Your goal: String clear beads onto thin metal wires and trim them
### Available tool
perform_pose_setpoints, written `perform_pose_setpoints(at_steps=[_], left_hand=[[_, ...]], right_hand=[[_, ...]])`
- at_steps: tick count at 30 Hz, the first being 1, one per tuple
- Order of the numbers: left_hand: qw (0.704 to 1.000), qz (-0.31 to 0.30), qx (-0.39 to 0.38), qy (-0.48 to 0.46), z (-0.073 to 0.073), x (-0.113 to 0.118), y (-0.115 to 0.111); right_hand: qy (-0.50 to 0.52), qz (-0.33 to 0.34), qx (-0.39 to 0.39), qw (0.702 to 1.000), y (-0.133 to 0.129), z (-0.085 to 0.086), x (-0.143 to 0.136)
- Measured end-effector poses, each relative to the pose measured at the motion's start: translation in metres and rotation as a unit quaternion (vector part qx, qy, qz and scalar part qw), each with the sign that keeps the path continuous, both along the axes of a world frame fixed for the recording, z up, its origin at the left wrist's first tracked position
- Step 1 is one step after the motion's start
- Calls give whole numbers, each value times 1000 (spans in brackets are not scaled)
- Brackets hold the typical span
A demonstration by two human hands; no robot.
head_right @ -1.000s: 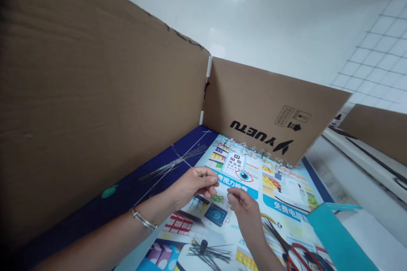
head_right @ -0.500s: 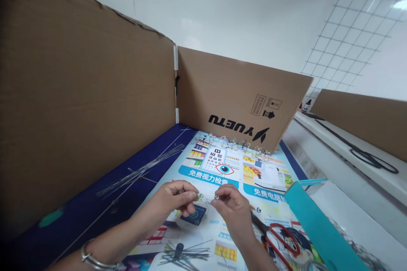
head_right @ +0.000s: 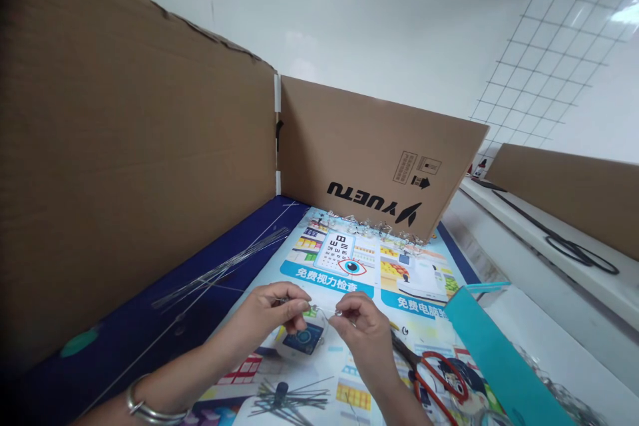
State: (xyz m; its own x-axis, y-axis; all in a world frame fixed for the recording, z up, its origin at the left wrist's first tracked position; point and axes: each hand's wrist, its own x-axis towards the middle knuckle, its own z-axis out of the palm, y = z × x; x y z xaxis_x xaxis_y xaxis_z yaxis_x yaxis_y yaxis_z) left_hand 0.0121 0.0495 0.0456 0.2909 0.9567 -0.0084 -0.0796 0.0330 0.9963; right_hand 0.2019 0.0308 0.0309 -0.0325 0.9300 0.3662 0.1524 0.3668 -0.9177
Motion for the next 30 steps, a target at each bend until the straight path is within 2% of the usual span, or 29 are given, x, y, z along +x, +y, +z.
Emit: perform_pose_setpoints(at_steps=[10, 14, 21, 30], left_hand=[[1000, 8, 24, 9, -1, 1, -2], [996, -35, -47, -63, -12, 6, -2], [962, -78, -143, -219, -30, 11, -6], [933, -152, -152, -288, -23, 11, -11]], right_hand=[[-139, -28, 64, 988, -3, 2, -1], [-153, -28, 73, 985, -6, 0, -4], [-157, 18, 79, 984, -11, 5, -5], [-154, 29, 39, 987, -18, 19, -9]])
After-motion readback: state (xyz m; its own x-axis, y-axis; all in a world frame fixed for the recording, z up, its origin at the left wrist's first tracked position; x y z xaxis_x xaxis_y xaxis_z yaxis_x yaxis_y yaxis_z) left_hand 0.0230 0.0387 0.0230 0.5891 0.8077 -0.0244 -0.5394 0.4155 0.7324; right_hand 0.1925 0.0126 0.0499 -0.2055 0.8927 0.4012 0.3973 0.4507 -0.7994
